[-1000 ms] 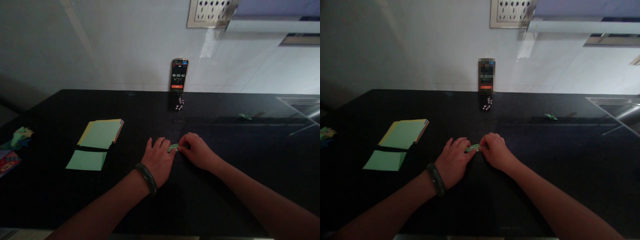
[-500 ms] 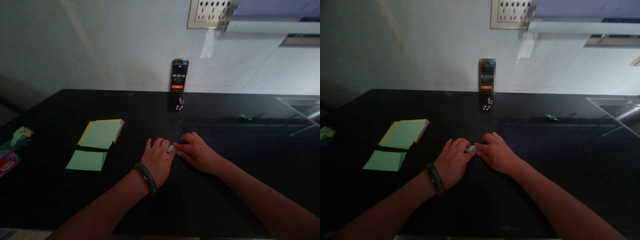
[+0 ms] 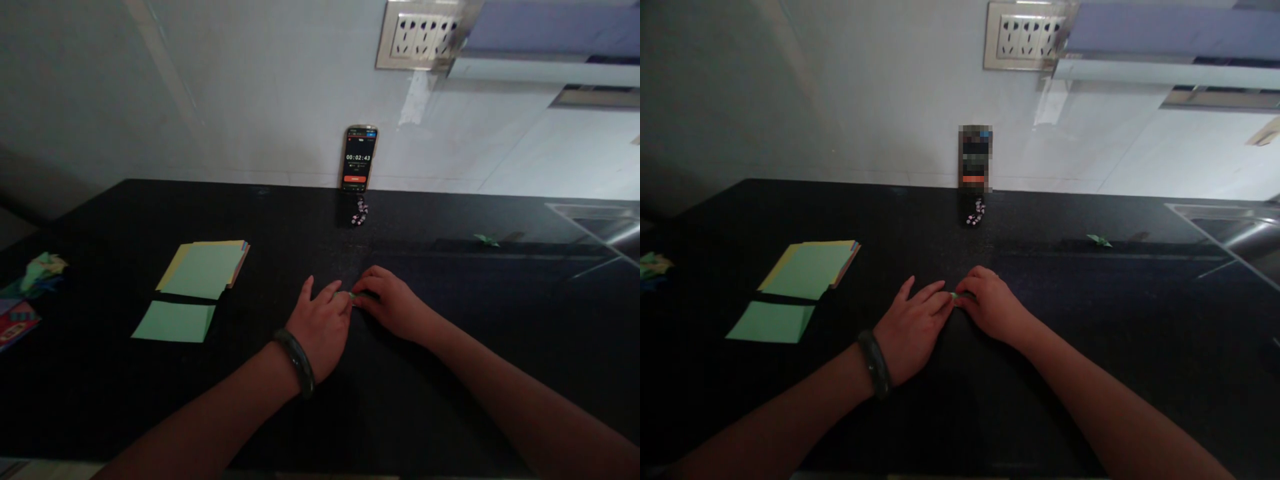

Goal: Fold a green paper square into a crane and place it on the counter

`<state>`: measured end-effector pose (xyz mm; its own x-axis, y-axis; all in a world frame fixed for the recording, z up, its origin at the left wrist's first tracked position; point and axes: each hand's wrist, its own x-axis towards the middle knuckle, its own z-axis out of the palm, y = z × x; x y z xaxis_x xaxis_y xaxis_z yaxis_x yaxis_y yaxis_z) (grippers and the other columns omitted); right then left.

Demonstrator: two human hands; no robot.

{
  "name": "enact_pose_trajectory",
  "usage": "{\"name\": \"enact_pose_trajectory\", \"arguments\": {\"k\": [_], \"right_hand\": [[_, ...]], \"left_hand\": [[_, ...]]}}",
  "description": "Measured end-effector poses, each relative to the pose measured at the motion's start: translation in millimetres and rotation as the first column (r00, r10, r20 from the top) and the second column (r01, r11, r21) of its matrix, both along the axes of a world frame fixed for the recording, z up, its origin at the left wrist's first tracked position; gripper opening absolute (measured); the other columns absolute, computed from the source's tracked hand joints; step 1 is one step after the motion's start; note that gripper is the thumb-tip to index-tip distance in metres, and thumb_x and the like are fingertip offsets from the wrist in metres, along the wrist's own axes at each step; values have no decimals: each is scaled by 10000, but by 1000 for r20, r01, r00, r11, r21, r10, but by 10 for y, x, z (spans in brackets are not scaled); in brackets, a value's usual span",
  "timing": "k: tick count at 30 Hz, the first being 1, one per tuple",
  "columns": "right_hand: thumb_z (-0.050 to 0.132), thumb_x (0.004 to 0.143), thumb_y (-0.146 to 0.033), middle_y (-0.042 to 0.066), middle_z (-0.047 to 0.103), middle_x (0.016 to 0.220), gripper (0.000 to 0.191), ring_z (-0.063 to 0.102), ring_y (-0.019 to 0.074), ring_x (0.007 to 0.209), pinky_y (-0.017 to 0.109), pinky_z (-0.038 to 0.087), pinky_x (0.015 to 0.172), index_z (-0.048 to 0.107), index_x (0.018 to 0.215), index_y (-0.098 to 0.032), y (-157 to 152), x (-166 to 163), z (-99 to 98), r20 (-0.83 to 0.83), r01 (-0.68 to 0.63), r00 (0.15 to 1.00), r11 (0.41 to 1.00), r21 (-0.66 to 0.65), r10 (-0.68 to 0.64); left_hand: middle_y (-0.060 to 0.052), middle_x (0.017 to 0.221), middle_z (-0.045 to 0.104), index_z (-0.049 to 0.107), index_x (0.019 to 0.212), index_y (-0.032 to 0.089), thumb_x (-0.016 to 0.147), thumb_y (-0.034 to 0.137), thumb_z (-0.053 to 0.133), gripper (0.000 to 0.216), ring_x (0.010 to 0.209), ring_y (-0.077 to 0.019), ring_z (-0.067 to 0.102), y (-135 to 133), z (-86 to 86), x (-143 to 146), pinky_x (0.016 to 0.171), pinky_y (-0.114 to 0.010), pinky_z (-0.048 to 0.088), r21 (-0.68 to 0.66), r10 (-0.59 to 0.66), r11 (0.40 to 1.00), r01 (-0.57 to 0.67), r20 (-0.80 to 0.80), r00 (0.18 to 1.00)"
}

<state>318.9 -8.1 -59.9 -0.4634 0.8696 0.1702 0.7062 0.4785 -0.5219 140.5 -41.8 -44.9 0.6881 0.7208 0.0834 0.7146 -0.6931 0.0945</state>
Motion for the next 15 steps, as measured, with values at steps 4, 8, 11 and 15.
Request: {"name": "enact_pose_trajectory", "arguments": {"k": [4,8,11,15], "right_hand": [[582,756,-145,50,561,819,44,532,158,769,289,421,714,599,795,-160,-39,-45,34,19,55,998,998,-36,-55],[583,718,-117,10,574,720,62,522,136,665,261,393,616,572,722,-178,-36,-39,42,-49,166,984,980,-113,-172],[607,693,-166,-9,562,641,42,501,115,579,246,376,547,572,673,-174,-11,-15,63,-215,258,920,919,-298,-328],[666,648,-279,-48,511,555,172,441,74,474,215,353,459,537,668,-167,-57,-30,143,-545,147,679,818,-557,-493]], "left_hand": [[-103,1251,524,564,1131,170,861,153,324,361,1244,-315,343,16,-20,7,971,-630,228,53,69,996,-72,58,996],[-125,1223,523,627,1011,169,817,142,435,274,1201,-311,396,64,-7,18,974,-572,280,79,155,981,-179,246,957],[-146,1061,568,618,981,115,773,156,519,234,1007,-245,540,120,27,26,874,-435,434,-70,299,948,-309,522,799],[-109,903,629,561,1019,98,692,288,646,388,745,-177,615,158,54,71,677,-332,512,-668,674,722,-183,617,407]]}}
